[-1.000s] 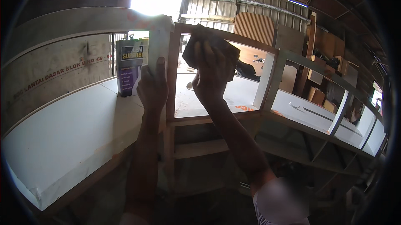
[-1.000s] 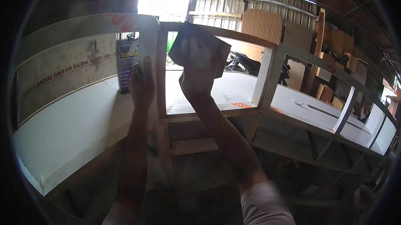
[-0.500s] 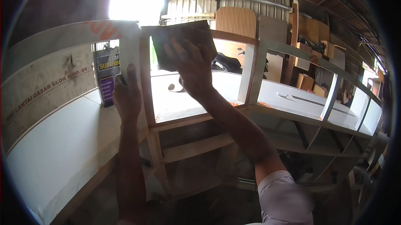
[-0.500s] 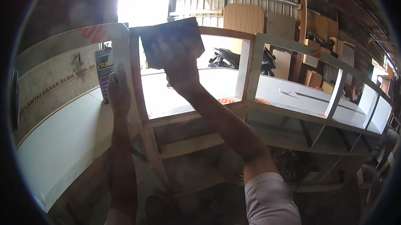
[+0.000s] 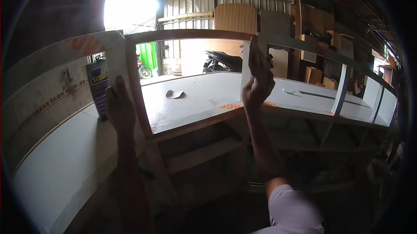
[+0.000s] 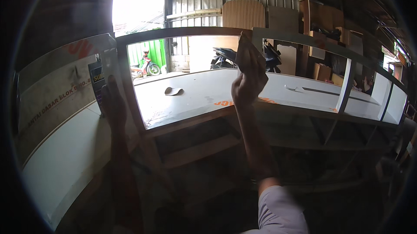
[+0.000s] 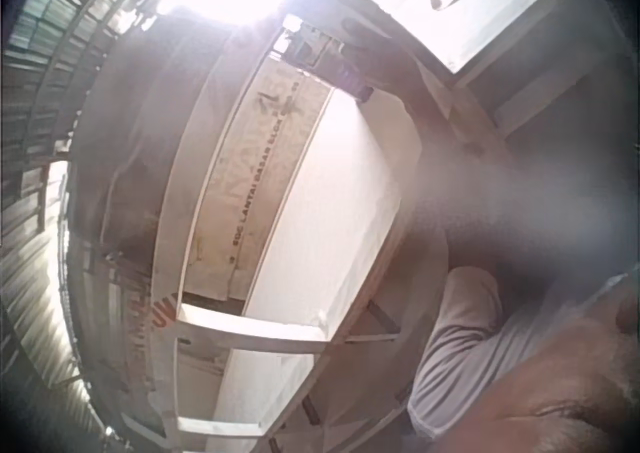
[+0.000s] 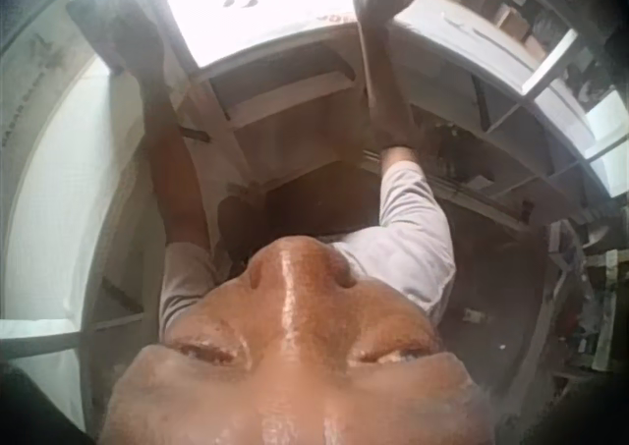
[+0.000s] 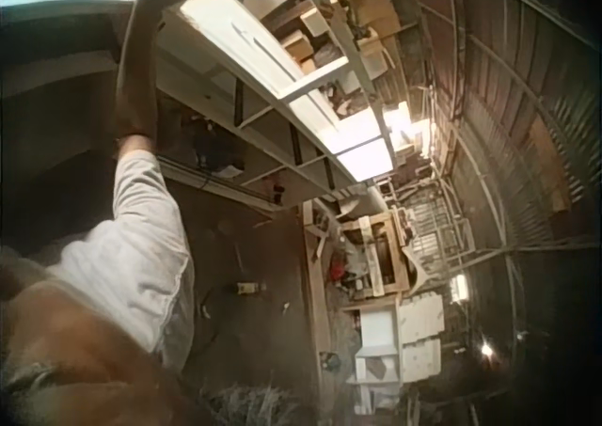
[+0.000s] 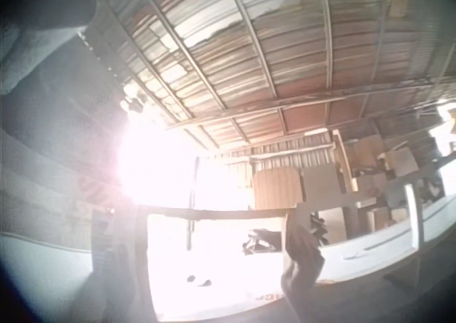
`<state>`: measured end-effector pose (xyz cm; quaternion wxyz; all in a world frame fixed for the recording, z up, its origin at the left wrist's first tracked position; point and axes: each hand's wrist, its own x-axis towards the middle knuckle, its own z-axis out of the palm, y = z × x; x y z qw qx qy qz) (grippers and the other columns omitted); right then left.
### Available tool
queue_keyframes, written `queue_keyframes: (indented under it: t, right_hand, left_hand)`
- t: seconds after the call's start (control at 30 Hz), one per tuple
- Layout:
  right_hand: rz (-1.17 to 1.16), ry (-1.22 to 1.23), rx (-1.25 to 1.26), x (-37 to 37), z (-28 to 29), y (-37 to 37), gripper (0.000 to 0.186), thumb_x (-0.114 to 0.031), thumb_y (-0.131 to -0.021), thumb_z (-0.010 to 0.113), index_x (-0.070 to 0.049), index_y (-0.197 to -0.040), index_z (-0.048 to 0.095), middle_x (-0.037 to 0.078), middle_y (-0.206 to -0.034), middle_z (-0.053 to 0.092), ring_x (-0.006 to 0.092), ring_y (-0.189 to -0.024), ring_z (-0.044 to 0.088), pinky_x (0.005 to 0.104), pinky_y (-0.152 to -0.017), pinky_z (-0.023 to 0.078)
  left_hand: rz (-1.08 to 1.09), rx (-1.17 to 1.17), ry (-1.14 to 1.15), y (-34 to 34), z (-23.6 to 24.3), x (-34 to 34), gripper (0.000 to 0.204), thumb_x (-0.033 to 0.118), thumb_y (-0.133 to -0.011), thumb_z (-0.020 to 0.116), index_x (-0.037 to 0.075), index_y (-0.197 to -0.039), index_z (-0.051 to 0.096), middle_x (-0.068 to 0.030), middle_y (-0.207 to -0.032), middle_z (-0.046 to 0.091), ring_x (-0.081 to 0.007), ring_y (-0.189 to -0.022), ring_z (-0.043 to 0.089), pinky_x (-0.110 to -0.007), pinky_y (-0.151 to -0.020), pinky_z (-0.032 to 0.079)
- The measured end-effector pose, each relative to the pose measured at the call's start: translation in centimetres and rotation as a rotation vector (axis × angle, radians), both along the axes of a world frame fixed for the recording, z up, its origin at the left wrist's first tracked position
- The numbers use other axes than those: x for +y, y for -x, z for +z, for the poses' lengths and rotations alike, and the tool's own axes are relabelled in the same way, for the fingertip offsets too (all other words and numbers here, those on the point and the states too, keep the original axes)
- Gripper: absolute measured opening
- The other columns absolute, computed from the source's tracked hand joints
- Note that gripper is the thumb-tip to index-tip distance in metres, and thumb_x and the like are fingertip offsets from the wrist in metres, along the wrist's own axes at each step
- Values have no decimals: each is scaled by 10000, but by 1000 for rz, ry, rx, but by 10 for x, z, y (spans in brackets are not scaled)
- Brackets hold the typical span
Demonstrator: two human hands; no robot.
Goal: The person sands the wooden frame with a power sander and then applies glue from a container to the inner edges of the frame using a small piece of wood.
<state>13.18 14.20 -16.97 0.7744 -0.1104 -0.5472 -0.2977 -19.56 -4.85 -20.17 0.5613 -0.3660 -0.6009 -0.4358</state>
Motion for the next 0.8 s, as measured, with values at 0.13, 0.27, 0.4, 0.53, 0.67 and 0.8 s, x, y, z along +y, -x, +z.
queue_keyframes:
  t: [0.13,0.27,0.4,0.53,0.67,0.8]
  right_hand:
    - [-252,221,69,16,13,20,632,115,-780,604,-89,-1378,569,122,-1276,657,344,-1157,629,459,-974,470]
    - [-332,247,54,37,28,31,587,64,-772,646,-32,-1346,571,159,-1308,635,326,-1211,600,501,-1014,418]
    - [-329,268,173,27,27,66,533,58,-782,602,-14,-1309,580,164,-1232,660,348,-1130,633,497,-945,455]
    - [8,-20,-88,-14,9,77,435,92,-749,595,-11,-1169,647,196,-1133,677,375,-1044,658,474,-841,502]
    - [-190,14,34,0,7,37,429,69,-787,650,-66,-1193,617,147,-1067,638,354,-976,605,484,-824,456]
    - [-182,85,15,5,22,56,517,60,-787,652,-74,-1286,619,158,-1190,642,377,-1076,600,493,-950,440]
  left_hand:
    - [52,-57,56,19,-7,-1,337,150,-1033,499,82,-1363,497,-194,-976,577,-377,-825,647,-471,-671,519]
    - [183,74,46,3,-3,2,416,68,-982,523,109,-1393,475,-197,-964,565,-383,-815,647,-463,-642,520]
    - [173,161,-6,4,-2,8,426,61,-967,538,102,-1386,473,-202,-962,565,-379,-795,645,-463,-633,521]
    - [164,128,15,15,-6,1,428,61,-954,552,91,-1375,481,-190,-951,561,-370,-783,643,-464,-638,528]
    - [201,113,14,6,-1,-1,451,52,-937,572,92,-1378,484,-183,-948,562,-368,-764,644,-462,-609,531]
    - [131,182,-87,2,-5,13,480,51,-947,583,148,-1408,490,-178,-958,564,-374,-725,648,-468,-533,530]
